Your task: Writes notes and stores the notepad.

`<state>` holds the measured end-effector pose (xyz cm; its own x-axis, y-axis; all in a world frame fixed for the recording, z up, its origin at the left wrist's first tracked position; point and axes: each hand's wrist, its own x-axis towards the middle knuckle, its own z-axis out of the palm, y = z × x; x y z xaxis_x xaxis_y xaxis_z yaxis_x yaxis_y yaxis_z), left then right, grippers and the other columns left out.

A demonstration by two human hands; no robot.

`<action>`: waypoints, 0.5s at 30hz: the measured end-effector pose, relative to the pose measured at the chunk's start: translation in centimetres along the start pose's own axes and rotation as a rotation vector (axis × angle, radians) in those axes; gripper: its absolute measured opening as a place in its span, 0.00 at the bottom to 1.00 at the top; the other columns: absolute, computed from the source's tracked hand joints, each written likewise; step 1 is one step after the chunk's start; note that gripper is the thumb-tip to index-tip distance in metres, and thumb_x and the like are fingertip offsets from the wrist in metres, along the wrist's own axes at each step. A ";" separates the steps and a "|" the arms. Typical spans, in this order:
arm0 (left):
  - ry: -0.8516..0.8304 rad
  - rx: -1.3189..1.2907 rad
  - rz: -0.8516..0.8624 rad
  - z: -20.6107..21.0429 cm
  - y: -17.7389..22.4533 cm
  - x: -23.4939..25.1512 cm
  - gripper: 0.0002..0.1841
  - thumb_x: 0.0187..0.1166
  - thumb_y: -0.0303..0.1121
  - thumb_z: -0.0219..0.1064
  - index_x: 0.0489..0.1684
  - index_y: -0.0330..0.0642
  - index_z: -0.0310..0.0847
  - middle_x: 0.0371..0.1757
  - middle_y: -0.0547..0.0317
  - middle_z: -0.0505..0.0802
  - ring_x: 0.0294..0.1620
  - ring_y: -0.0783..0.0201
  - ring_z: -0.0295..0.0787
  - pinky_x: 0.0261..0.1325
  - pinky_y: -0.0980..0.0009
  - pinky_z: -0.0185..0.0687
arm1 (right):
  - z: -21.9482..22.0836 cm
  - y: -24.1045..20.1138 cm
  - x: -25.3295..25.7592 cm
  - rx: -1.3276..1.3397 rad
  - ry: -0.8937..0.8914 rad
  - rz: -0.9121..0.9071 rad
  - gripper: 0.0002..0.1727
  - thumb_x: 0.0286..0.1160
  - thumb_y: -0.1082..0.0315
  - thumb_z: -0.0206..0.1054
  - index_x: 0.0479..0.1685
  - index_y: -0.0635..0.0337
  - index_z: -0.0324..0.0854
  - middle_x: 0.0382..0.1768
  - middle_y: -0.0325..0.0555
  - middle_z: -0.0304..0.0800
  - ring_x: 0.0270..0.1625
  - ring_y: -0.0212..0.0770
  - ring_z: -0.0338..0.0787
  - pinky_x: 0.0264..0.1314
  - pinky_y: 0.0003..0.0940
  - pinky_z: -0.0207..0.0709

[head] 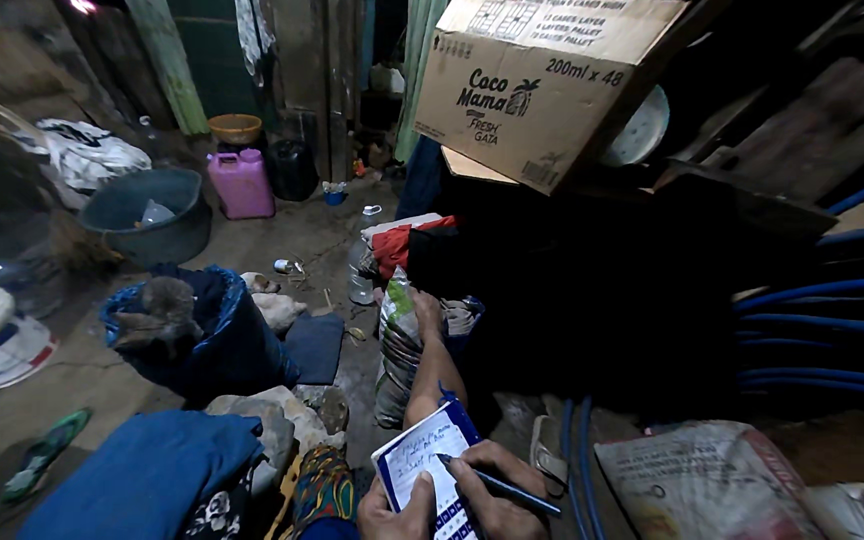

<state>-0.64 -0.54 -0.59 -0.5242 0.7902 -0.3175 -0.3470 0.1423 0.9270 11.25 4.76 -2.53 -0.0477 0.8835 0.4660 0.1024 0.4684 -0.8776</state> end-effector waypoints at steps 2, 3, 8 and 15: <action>0.001 -0.004 -0.010 0.0 0.1 0.0 0.01 0.69 0.19 0.73 0.33 0.29 0.89 0.25 0.50 0.95 0.25 0.63 0.95 0.34 0.66 0.94 | 0.0 0.0 0.0 -0.001 0.000 0.005 0.03 0.66 0.72 0.77 0.30 0.60 0.89 0.28 0.40 0.92 0.28 0.30 0.89 0.31 0.24 0.87; 0.001 -0.007 -0.013 0.0 0.1 0.1 0.01 0.69 0.19 0.73 0.33 0.29 0.89 0.25 0.50 0.95 0.25 0.63 0.95 0.34 0.66 0.94 | 0.0 -0.1 0.0 0.001 0.002 0.008 0.03 0.66 0.73 0.76 0.29 0.60 0.89 0.28 0.40 0.92 0.28 0.30 0.89 0.31 0.24 0.87; 0.000 -0.030 -0.008 0.1 0.0 0.0 0.02 0.68 0.18 0.74 0.33 0.28 0.89 0.25 0.49 0.95 0.24 0.62 0.95 0.33 0.66 0.94 | 0.1 -0.2 0.2 0.035 0.042 -0.012 0.02 0.67 0.72 0.76 0.31 0.59 0.90 0.30 0.38 0.93 0.32 0.29 0.91 0.36 0.22 0.88; 0.007 -0.049 -0.010 0.1 0.0 0.1 0.01 0.68 0.17 0.73 0.32 0.29 0.89 0.25 0.49 0.95 0.24 0.62 0.95 0.33 0.66 0.94 | 0.2 -0.2 0.1 0.014 0.050 -0.004 0.02 0.66 0.74 0.76 0.30 0.60 0.90 0.29 0.39 0.92 0.29 0.30 0.90 0.32 0.23 0.87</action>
<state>-0.58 -0.42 -0.60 -0.5259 0.7848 -0.3279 -0.3899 0.1202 0.9130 11.02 4.75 -2.38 0.0015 0.8802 0.4746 0.0880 0.4727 -0.8768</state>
